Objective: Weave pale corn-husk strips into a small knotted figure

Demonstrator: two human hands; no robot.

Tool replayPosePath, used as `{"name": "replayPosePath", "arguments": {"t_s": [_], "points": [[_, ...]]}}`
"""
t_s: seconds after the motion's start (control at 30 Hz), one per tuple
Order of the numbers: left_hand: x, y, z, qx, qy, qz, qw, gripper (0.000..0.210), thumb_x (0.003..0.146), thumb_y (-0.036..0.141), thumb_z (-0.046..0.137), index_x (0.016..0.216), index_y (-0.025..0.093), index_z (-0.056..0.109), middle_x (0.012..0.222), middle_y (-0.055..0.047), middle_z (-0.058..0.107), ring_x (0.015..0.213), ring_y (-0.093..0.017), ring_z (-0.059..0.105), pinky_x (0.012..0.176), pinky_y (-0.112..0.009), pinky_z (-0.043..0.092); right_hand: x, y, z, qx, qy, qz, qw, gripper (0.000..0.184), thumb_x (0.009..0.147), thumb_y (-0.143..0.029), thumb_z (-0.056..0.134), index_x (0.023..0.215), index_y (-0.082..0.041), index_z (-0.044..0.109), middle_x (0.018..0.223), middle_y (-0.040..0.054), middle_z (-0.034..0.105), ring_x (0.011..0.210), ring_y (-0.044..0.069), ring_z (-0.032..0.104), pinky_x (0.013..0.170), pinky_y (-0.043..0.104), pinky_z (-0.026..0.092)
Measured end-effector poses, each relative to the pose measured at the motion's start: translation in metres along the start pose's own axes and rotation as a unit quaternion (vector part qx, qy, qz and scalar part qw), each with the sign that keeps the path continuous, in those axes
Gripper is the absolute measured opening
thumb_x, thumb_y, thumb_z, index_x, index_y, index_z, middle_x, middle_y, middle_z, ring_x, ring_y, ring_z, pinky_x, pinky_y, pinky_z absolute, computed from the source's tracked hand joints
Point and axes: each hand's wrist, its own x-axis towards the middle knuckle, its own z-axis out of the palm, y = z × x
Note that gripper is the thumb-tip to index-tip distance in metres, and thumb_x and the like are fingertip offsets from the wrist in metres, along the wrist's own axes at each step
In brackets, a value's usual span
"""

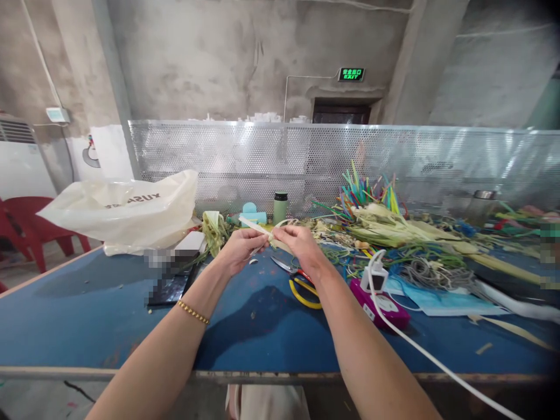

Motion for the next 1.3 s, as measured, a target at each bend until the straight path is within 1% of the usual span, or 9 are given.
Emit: {"name": "replayPosePath", "arguments": {"t_s": [0.17,0.47,0.63,0.67,0.73,0.8,0.87,1.13,1.3], "points": [[-0.001,-0.001,0.002,0.051,0.003,-0.001,0.999,0.016,0.061,0.021,0.080,0.064,0.008,0.071,0.058,-0.005,0.062,0.053,-0.009,0.050,0.055,-0.023,0.037,0.000,0.000,0.007,0.008,0.024,-0.021,0.999,0.033,0.066,-0.043,0.073,0.061,-0.016,0.057,0.056,-0.0020,0.052,0.052,0.009,0.042,0.050,0.023,0.032],[-0.004,0.003,-0.001,0.126,-0.022,0.013,0.992,0.016,0.062,0.023,0.077,0.063,0.009,0.070,0.057,-0.003,0.059,0.055,-0.009,0.047,0.055,-0.023,0.032,0.005,0.005,0.003,-0.061,0.040,-0.064,0.995,0.030,0.072,-0.042,0.066,0.060,-0.016,0.057,0.058,-0.0004,0.056,0.056,0.011,0.047,0.056,0.025,0.037],[-0.004,-0.001,-0.003,0.223,-0.038,0.011,0.974,0.017,0.066,0.023,0.072,0.057,0.011,0.065,0.054,-0.001,0.055,0.053,-0.009,0.043,0.054,-0.024,0.030,0.007,-0.001,-0.007,-0.186,0.137,-0.153,0.961,0.029,0.082,-0.043,0.059,0.078,-0.016,0.066,0.081,0.0072,0.067,0.074,0.018,0.058,0.071,0.030,0.044],[-0.004,-0.001,-0.002,0.236,-0.050,0.009,0.970,0.018,0.067,0.023,0.072,0.056,0.012,0.064,0.053,-0.001,0.054,0.053,-0.009,0.043,0.054,-0.025,0.030,0.007,-0.002,-0.008,-0.210,0.130,-0.163,0.955,0.027,0.082,-0.042,0.059,0.079,-0.016,0.068,0.085,0.0084,0.069,0.079,0.019,0.060,0.075,0.031,0.044],[-0.006,-0.001,-0.002,0.243,-0.075,0.005,0.967,0.018,0.068,0.024,0.072,0.056,0.012,0.064,0.053,0.000,0.054,0.053,-0.009,0.043,0.054,-0.025,0.030,0.005,-0.002,-0.009,-0.227,0.055,-0.145,0.961,0.025,0.081,-0.039,0.061,0.078,-0.016,0.070,0.085,0.0082,0.070,0.080,0.019,0.061,0.074,0.030,0.044],[-0.008,0.000,-0.001,0.237,-0.093,-0.002,0.967,0.018,0.067,0.025,0.073,0.057,0.012,0.065,0.054,0.000,0.054,0.054,-0.009,0.043,0.054,-0.025,0.031,0.003,0.000,-0.008,-0.196,-0.035,-0.106,0.974,0.021,0.078,-0.036,0.065,0.076,-0.016,0.071,0.077,0.0055,0.070,0.072,0.017,0.060,0.067,0.028,0.043],[-0.009,0.002,-0.001,0.226,-0.100,-0.015,0.969,0.017,0.066,0.025,0.076,0.060,0.011,0.068,0.055,-0.001,0.056,0.055,-0.009,0.044,0.055,-0.024,0.032,0.002,0.001,-0.005,-0.151,-0.074,-0.087,0.982,0.019,0.073,-0.034,0.069,0.073,-0.015,0.069,0.070,0.0023,0.066,0.064,0.014,0.056,0.061,0.025,0.041],[-0.013,0.006,-0.001,0.221,-0.137,-0.049,0.964,0.017,0.064,0.026,0.080,0.059,0.013,0.071,0.057,-0.003,0.059,0.057,-0.010,0.048,0.056,-0.025,0.035,-0.003,-0.003,0.004,-0.058,-0.070,-0.078,0.993,0.020,0.069,-0.034,0.071,0.070,-0.015,0.066,0.065,-0.0017,0.060,0.060,0.010,0.050,0.058,0.023,0.039],[-0.013,0.008,0.000,0.207,-0.141,-0.053,0.967,0.018,0.063,0.028,0.081,0.061,0.012,0.071,0.058,-0.003,0.059,0.058,-0.010,0.049,0.057,-0.025,0.035,-0.003,-0.004,0.003,-0.070,-0.068,-0.088,0.991,0.023,0.074,-0.038,0.068,0.072,-0.015,0.066,0.066,-0.0008,0.062,0.061,0.011,0.052,0.058,0.023,0.041]]}}
